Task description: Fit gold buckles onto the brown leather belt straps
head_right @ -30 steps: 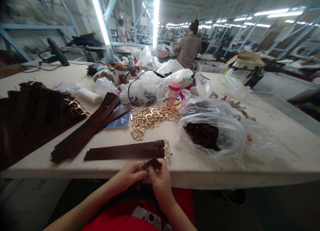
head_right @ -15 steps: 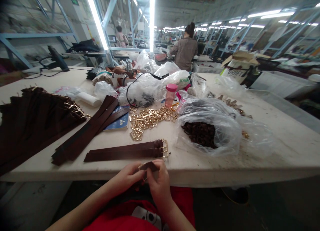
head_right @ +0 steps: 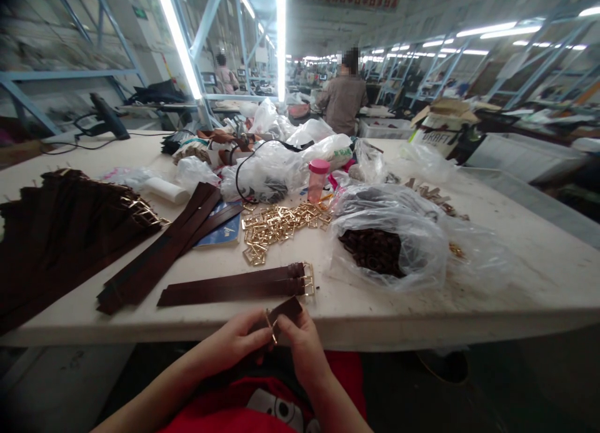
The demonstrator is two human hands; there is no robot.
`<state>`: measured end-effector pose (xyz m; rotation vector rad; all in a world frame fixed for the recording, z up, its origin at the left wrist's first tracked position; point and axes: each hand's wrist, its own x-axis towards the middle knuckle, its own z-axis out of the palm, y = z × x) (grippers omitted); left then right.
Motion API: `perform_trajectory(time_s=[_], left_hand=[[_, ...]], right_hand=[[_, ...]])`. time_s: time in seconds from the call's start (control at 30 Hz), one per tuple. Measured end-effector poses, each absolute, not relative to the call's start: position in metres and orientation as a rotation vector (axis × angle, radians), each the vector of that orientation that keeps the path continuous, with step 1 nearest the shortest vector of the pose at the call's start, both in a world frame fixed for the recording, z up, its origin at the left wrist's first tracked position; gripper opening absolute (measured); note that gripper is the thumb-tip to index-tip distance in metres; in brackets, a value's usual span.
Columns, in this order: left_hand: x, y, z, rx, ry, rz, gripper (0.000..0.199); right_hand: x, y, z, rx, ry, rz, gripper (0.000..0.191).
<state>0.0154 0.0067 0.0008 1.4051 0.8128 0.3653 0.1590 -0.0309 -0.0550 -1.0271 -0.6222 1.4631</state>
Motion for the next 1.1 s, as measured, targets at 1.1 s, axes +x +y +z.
perform_trajectory(time_s=[1.1], left_hand=[[0.026,0.031,-0.032,1.253,0.954,0.469,0.038]], right_hand=[[0.298,0.014,-0.049,-1.810,-1.420,-0.029,0.027]])
